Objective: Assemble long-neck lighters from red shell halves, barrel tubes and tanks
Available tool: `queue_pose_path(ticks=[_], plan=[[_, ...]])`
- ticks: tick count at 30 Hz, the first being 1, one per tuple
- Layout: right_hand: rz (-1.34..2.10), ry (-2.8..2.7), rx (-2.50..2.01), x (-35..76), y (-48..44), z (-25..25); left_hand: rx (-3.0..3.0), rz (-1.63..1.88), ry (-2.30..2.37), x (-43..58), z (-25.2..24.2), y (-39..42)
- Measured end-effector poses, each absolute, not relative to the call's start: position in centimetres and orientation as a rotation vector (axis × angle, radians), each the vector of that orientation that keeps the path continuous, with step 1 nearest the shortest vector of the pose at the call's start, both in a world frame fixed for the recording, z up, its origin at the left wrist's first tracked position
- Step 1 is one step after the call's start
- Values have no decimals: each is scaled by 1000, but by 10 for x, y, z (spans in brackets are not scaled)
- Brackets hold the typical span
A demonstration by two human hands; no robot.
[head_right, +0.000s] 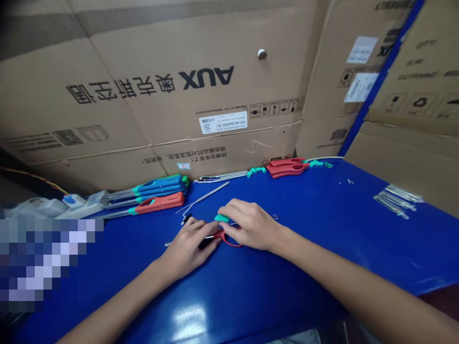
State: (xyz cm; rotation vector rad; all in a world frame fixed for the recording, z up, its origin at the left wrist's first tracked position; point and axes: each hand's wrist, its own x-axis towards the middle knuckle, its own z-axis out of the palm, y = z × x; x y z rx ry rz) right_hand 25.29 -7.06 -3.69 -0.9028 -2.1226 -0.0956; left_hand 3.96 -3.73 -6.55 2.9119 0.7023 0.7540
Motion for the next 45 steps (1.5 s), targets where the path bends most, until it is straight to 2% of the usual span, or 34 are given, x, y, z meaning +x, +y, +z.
queue_pose_path(ticks=[10,19,26,33,39,45], plan=[[23,-2146,-868,258,-77,-45,2867,745,667,34,-62,-41],[78,-2220,-812,246,-83,-55,2815,987,572,36,-50,-45],[238,-2351,-1243,254,-82,-44,2845,1178,581,20,-45,-28],[313,-2331,-1269,258,-79,-46,3024,760,818,-17,-34,8],[312,-2301,-1472,261,-77,-34,2976,736,957,-28,-29,18],[310,-2190,-1650,264,-78,-30,2913,514,969,-26,-26,13]])
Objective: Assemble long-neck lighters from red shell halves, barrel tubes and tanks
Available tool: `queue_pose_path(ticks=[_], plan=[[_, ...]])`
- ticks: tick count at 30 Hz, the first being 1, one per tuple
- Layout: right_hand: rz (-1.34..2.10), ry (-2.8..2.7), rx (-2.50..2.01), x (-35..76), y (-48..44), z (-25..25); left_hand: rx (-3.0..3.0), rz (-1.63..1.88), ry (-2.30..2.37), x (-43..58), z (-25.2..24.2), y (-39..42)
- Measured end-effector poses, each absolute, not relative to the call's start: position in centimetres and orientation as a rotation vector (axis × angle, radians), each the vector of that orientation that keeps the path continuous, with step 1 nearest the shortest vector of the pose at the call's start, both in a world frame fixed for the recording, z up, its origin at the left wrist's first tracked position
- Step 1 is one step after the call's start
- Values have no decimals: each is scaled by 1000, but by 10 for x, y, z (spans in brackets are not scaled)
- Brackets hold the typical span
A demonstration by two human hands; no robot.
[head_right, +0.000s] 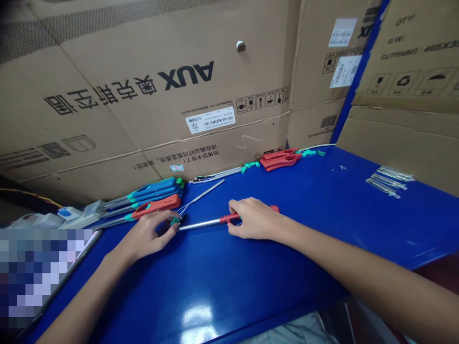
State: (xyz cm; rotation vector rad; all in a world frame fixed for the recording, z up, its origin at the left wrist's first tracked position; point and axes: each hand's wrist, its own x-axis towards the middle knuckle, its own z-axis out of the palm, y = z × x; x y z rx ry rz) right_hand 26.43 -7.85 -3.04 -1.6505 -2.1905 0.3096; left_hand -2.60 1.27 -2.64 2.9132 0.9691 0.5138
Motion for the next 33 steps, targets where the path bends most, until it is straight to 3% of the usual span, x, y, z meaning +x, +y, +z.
queue_pose_path(ticks=[33], plan=[[297,-2177,-1544,270,-74,-34,2902,634,1000,-20,-32,9]])
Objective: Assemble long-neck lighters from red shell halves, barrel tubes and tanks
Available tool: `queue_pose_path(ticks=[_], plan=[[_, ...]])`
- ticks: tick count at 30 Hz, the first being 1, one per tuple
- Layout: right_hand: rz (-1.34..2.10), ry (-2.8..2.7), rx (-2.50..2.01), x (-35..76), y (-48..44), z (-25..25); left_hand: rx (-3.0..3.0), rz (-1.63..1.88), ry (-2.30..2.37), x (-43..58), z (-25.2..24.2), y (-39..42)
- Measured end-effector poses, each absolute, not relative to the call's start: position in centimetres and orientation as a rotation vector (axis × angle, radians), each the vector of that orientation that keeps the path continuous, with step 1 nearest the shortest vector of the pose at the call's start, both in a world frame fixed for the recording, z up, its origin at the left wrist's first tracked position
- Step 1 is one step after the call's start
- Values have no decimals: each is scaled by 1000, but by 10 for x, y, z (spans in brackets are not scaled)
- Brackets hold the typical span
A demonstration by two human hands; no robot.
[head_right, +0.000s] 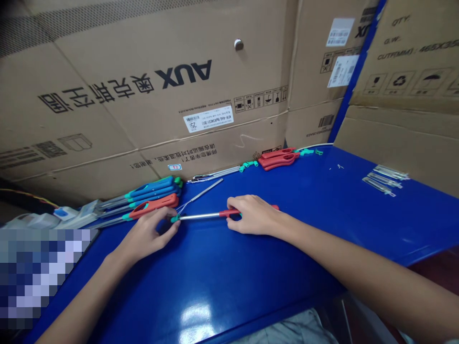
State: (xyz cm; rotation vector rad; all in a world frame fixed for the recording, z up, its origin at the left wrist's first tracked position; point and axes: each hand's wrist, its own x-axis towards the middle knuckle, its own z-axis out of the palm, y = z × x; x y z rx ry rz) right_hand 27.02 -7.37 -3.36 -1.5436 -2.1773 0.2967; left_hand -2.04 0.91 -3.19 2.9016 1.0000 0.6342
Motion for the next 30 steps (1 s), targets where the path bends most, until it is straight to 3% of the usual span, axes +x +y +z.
queue_pose_path(ticks=[11,30], plan=[[320,-2191,-1520,271,-73,-36,2960,615,888,-16,-36,5],[315,-2206,-1466,272,-73,-38,2962,876,614,-17,-44,13]])
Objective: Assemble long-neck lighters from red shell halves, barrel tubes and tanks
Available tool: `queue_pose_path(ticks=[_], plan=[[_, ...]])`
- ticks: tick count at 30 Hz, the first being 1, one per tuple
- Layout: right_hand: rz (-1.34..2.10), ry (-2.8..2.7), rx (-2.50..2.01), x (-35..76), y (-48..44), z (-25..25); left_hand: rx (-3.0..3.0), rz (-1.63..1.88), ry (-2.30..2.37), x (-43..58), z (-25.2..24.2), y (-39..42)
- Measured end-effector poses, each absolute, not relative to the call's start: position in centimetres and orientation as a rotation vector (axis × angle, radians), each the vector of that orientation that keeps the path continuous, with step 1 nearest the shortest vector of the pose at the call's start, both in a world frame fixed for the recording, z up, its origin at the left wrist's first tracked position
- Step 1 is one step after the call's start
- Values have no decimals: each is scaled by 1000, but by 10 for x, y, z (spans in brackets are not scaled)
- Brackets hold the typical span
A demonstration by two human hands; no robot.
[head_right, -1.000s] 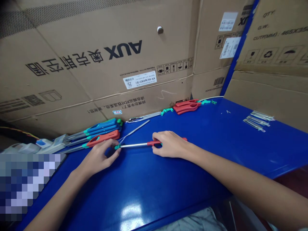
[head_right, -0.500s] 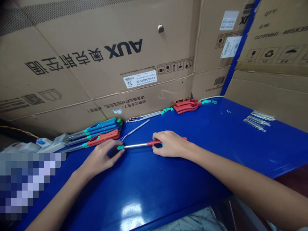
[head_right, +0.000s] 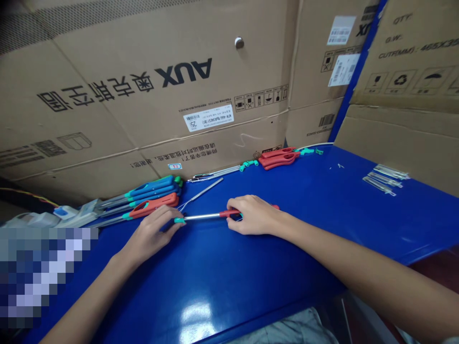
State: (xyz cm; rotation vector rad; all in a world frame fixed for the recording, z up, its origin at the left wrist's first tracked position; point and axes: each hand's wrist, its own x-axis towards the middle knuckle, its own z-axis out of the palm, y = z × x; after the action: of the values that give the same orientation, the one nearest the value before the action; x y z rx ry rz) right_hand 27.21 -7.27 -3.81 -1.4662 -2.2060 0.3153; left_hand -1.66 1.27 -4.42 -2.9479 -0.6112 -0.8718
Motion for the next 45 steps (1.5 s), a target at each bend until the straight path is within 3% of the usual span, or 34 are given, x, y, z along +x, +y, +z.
queue_pose_path(ticks=[9,23,45], plan=[[328,-2214,-1449,271,-74,-36,-2873,-971,-630,-14,-42,10],[286,-2222,-1450,273,-73,-38,-2900,-847,-624,-15,-51,11],[357,-2233,-1476,276,-74,-34,-2952,-1044,-589,-7,-48,2]])
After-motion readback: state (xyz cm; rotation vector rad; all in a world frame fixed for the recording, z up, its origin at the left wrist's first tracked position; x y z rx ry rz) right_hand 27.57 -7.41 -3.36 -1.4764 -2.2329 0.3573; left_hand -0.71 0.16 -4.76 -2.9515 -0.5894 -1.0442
